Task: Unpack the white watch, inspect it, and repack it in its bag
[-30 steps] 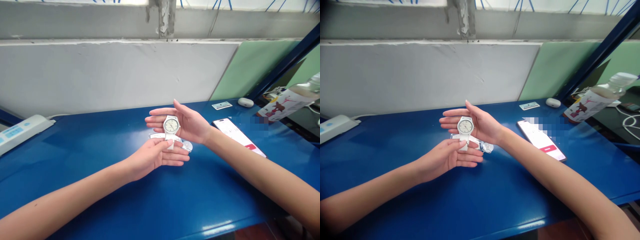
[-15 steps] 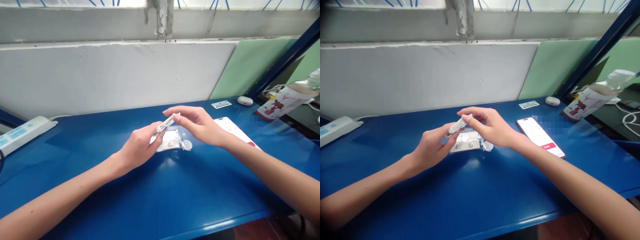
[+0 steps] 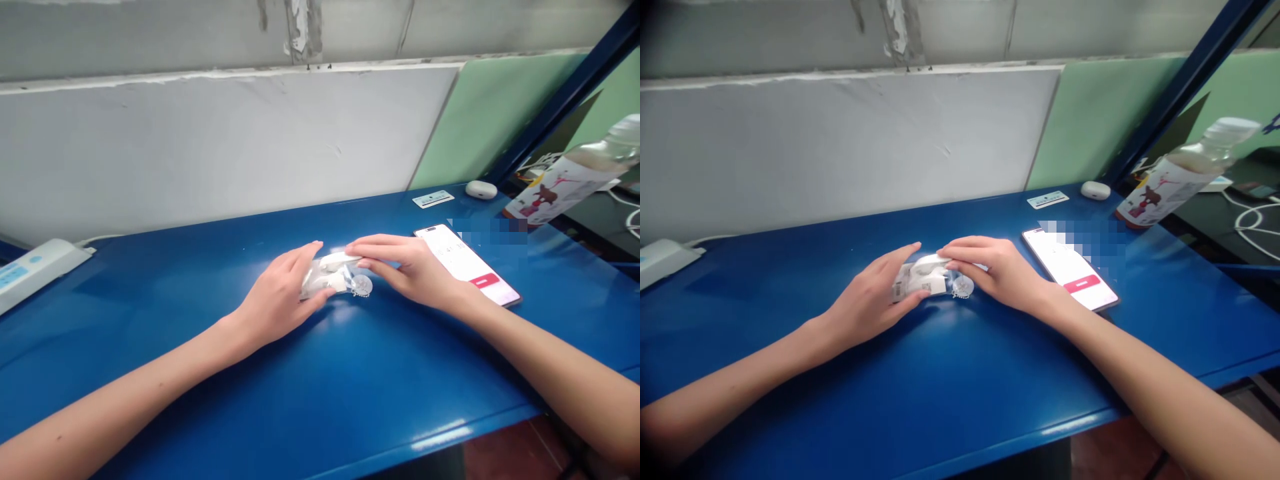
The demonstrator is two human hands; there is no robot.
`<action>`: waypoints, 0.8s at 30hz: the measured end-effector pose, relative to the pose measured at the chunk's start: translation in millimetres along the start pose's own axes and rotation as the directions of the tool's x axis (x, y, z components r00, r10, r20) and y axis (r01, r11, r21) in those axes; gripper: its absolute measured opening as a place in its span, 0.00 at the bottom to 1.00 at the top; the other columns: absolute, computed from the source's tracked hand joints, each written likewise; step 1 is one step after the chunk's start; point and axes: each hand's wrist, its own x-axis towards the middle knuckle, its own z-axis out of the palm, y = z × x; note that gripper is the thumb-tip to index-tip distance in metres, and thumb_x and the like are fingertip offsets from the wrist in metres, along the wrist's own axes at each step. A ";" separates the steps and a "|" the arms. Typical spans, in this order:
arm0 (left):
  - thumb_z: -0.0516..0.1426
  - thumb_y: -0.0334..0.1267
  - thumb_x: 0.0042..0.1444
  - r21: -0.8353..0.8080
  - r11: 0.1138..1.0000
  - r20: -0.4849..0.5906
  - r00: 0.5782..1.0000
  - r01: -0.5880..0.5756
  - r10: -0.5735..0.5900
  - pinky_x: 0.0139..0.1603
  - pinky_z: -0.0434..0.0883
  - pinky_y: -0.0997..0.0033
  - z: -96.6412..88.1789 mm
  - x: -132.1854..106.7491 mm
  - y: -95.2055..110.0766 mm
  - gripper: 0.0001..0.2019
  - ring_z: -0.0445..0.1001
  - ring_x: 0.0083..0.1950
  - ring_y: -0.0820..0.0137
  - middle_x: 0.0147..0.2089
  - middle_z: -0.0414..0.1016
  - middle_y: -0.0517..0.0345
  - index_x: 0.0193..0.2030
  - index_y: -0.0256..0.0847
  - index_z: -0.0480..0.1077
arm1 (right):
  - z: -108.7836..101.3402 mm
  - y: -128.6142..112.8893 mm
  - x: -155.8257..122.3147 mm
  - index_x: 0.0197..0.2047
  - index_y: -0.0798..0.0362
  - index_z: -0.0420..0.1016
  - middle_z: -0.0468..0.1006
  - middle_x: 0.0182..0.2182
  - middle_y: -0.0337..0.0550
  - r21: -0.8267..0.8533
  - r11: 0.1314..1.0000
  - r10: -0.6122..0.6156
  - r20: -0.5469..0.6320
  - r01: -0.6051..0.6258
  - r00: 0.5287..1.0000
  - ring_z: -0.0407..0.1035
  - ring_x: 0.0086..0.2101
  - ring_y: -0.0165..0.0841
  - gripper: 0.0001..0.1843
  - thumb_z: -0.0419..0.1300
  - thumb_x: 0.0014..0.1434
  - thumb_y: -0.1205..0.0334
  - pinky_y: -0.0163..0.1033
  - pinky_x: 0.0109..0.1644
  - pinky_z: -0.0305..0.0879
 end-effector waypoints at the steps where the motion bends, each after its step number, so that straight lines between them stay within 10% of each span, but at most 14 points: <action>1: 0.55 0.52 0.65 0.003 1.000 0.044 0.999 0.019 -0.020 0.63 0.67 0.45 1.0 -0.4 -1.8 0.32 0.68 0.65 0.48 0.66 0.67 0.35 0.68 0.33 0.57 | -2.5 4.4 -0.5 0.53 0.50 0.80 0.81 0.51 0.48 -0.043 0.999 -0.012 0.000 0.012 1.000 0.76 0.50 0.41 0.15 0.56 0.68 0.60 0.47 0.55 0.73; 7: 0.55 0.54 0.65 -0.032 0.997 0.203 0.977 0.075 -0.067 0.67 0.61 0.42 4.7 -3.0 -10.5 0.30 0.64 0.68 0.47 0.65 0.68 0.37 0.65 0.34 0.61 | -12.2 25.2 -1.4 0.54 0.51 0.80 0.80 0.52 0.50 -0.229 0.967 -0.086 0.133 0.115 0.987 0.76 0.50 0.41 0.16 0.55 0.69 0.61 0.47 0.55 0.73; 24: 0.52 0.48 0.69 -0.079 0.990 0.128 0.986 0.120 -0.110 0.62 0.68 0.49 6.8 -6.2 -8.1 0.23 0.68 0.63 0.51 0.62 0.70 0.39 0.64 0.35 0.62 | -33.5 25.4 1.3 0.48 0.46 0.82 0.84 0.47 0.42 -0.286 0.956 -0.008 0.215 0.071 0.977 0.80 0.44 0.41 0.13 0.58 0.66 0.59 0.44 0.49 0.75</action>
